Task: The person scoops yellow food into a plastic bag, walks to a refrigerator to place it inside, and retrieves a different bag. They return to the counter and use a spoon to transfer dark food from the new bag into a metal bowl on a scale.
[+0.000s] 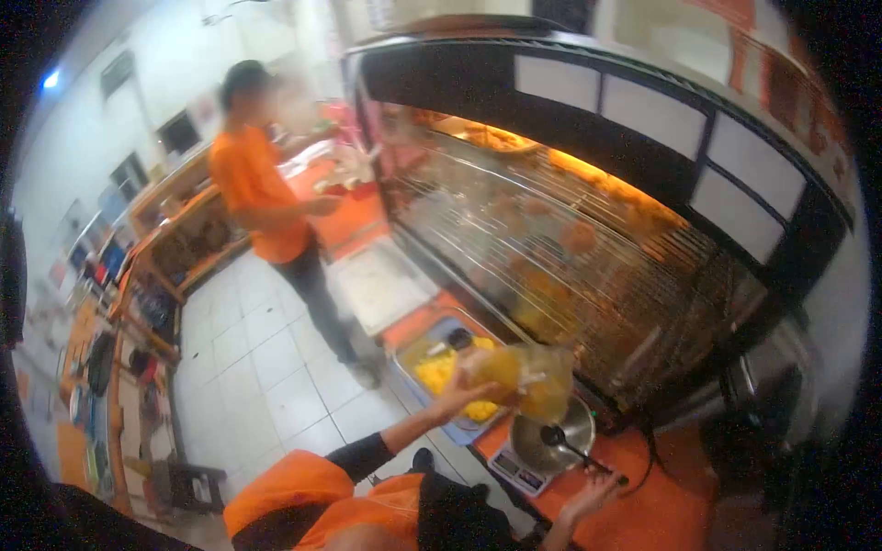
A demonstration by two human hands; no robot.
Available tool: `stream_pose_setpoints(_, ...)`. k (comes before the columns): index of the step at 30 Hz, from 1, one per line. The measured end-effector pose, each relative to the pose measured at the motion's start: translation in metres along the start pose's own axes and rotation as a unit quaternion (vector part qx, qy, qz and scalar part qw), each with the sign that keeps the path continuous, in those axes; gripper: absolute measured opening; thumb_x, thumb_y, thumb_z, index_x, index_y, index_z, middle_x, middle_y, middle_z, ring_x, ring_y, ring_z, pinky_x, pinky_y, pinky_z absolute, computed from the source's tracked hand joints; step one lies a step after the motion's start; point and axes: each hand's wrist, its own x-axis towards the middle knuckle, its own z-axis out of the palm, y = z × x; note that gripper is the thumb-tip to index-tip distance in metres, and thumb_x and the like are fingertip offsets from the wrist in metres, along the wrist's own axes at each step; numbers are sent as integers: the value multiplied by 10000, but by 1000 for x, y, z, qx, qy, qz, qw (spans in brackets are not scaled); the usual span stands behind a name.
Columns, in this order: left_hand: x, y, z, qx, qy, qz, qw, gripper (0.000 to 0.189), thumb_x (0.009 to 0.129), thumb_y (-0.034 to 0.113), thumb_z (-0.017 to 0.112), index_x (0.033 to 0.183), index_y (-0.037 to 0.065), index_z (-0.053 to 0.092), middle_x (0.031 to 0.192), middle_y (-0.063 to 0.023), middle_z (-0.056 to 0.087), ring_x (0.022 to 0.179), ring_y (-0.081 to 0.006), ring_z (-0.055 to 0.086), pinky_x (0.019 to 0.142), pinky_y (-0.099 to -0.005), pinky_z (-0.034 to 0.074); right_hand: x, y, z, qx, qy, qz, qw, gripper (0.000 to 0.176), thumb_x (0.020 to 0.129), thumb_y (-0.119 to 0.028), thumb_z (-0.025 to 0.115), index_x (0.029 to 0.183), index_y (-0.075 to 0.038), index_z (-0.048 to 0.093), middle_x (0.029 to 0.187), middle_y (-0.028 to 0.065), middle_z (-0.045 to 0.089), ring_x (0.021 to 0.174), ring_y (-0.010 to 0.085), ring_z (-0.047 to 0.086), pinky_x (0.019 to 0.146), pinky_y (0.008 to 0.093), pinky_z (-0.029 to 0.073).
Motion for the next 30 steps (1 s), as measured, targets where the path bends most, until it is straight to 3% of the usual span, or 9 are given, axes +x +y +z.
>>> stream_pose_setpoints(5,-9,26,1,21,7,-17,1000,723,763,181,713,1281,95,217,1228,-97,411,1152,-204,419,957,-332,390,3,-2,-4,-50,20,17,998,276,905,-295,481,964,-26,490,866,95,517,830,231,513,760,367,428)
stream_pose_setpoints(13,-17,32,0,-47,18,-44,998,693,781,189,695,1278,114,217,1219,-88,412,1139,-196,435,930,-333,421,-7,-2,17,-102,0,-22,995,334,884,-327,512,1000,-15,477,897,112,505,821,239,503,742,372,427)
stream_pose_setpoints(17,-22,39,1,-54,21,-63,996,717,798,245,674,1311,87,199,1239,-83,395,1166,-174,407,955,-319,392,-15,-4,20,-138,-7,-58,989,368,873,-343,527,1018,-10,470,913,120,500,817,243,497,733,375,426)
stream_pose_setpoints(23,-27,22,-6,-135,48,-67,987,668,799,143,666,1292,129,215,1252,-66,398,1144,-196,438,898,-357,464,-28,-7,26,-207,-24,-127,970,420,858,-367,550,1045,-2,460,937,132,491,811,249,489,719,379,424)
stream_pose_setpoints(30,-40,22,-17,-263,-1,-64,963,644,821,191,635,1342,109,265,1273,-60,412,1158,-195,440,932,-365,441,-42,-17,28,-285,-30,-250,925,485,839,-395,577,1077,8,448,965,146,481,803,256,480,703,383,423)
